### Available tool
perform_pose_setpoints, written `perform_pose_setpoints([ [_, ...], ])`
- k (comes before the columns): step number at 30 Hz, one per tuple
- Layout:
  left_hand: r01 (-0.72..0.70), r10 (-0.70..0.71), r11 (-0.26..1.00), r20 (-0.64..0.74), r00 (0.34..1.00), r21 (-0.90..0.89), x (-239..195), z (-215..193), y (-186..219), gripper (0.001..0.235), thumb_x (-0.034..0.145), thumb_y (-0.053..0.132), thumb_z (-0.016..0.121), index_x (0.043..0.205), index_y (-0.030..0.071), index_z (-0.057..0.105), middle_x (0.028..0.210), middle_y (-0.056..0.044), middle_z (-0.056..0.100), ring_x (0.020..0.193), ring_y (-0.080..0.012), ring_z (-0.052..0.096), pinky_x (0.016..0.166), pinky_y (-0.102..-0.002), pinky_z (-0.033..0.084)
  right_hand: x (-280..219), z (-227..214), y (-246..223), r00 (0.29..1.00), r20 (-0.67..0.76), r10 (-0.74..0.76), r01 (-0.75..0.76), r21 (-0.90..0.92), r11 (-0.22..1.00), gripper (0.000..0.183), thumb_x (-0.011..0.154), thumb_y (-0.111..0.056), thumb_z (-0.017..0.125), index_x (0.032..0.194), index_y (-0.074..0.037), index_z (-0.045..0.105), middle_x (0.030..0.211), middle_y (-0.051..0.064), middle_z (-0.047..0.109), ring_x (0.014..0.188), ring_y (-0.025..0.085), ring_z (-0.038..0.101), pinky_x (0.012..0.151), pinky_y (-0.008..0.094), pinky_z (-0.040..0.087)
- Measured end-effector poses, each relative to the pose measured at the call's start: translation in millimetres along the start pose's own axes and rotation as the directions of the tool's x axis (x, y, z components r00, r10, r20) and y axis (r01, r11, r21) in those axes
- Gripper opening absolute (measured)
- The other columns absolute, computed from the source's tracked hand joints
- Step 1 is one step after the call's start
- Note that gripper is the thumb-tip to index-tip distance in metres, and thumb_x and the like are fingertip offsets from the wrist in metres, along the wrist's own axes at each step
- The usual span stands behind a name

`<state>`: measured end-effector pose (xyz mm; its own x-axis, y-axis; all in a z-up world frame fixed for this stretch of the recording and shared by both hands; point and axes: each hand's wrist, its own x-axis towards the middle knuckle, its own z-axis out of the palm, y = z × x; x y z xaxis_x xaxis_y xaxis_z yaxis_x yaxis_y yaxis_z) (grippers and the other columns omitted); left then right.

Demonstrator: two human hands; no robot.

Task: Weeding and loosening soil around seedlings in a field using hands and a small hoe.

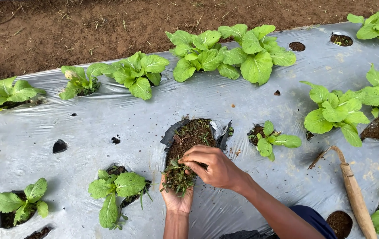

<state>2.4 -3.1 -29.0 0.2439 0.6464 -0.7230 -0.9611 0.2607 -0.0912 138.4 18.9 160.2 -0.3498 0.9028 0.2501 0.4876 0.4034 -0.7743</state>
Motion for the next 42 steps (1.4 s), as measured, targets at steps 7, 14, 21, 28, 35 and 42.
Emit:
perform_pose_setpoints([
  [7,0.014,-0.015,0.999,-0.015,1.000,-0.035,-1,-6,5,0.037,0.087,0.031,0.069,0.115,0.006,0.068,0.123,-0.019,0.069,0.105,-0.0383,0.065,0.077,-0.040,0.063,-7,-39,100,0.918,-0.361,0.166,-0.216,-0.102,0.971,0.032,0.102,-0.028,0.060,0.108,-0.001,0.076,0.103,0.012,0.070,0.091,0.023,0.071,0.067,0.030,0.061],
  [14,0.000,-0.001,1.000,-0.064,0.998,-0.014,-7,-2,2,0.039,0.085,0.029,0.070,0.116,0.006,0.066,0.122,-0.020,0.067,0.101,-0.0369,0.065,0.076,-0.040,0.064,-2,-5,166,0.861,-0.166,0.480,-0.507,-0.352,0.787,0.033,0.091,-0.008,0.074,0.121,0.004,0.070,0.120,0.019,0.067,0.098,0.032,0.071,0.085,0.045,0.063],
  [21,-0.008,0.009,1.000,-0.032,0.999,0.024,-3,-5,4,0.033,0.089,0.029,0.065,0.113,0.006,0.068,0.120,-0.018,0.069,0.100,-0.0369,0.066,0.076,-0.039,0.063,0,11,200,0.928,-0.165,0.335,-0.370,-0.540,0.756,0.032,0.093,-0.013,0.076,0.120,0.004,0.070,0.105,0.015,0.067,0.093,0.035,0.073,0.085,0.044,0.065],
  [28,0.002,-0.001,0.999,-0.016,1.000,0.041,-15,7,2,0.035,0.088,0.025,0.064,0.115,0.003,0.066,0.125,-0.024,0.067,0.097,-0.0388,0.067,0.073,-0.038,0.064,1,13,198,0.947,-0.163,0.276,-0.314,-0.648,0.694,0.008,0.098,-0.003,0.068,0.097,0.002,0.074,0.083,0.008,0.066,0.073,0.025,0.069,0.057,0.038,0.068],
  [35,0.004,-0.004,0.999,0.004,1.000,0.053,-16,10,1,0.033,0.089,0.023,0.062,0.114,0.002,0.067,0.122,-0.023,0.068,0.094,-0.0383,0.067,0.072,-0.037,0.063,5,9,205,0.912,-0.122,0.392,-0.393,-0.534,0.749,0.018,0.103,-0.004,0.056,0.088,0.001,0.064,0.078,0.005,0.053,0.073,0.024,0.058,0.060,0.038,0.059],
  [42,-0.012,0.014,0.999,-0.035,0.999,0.041,-11,5,2,0.030,0.090,0.025,0.063,0.112,0.005,0.067,0.120,-0.019,0.068,0.099,-0.0371,0.067,0.074,-0.039,0.064,23,-11,194,0.882,-0.147,0.448,-0.468,-0.383,0.796,0.007,0.092,0.001,0.064,0.094,0.000,0.058,0.079,0.015,0.068,0.063,0.026,0.063,0.051,0.040,0.047],
])
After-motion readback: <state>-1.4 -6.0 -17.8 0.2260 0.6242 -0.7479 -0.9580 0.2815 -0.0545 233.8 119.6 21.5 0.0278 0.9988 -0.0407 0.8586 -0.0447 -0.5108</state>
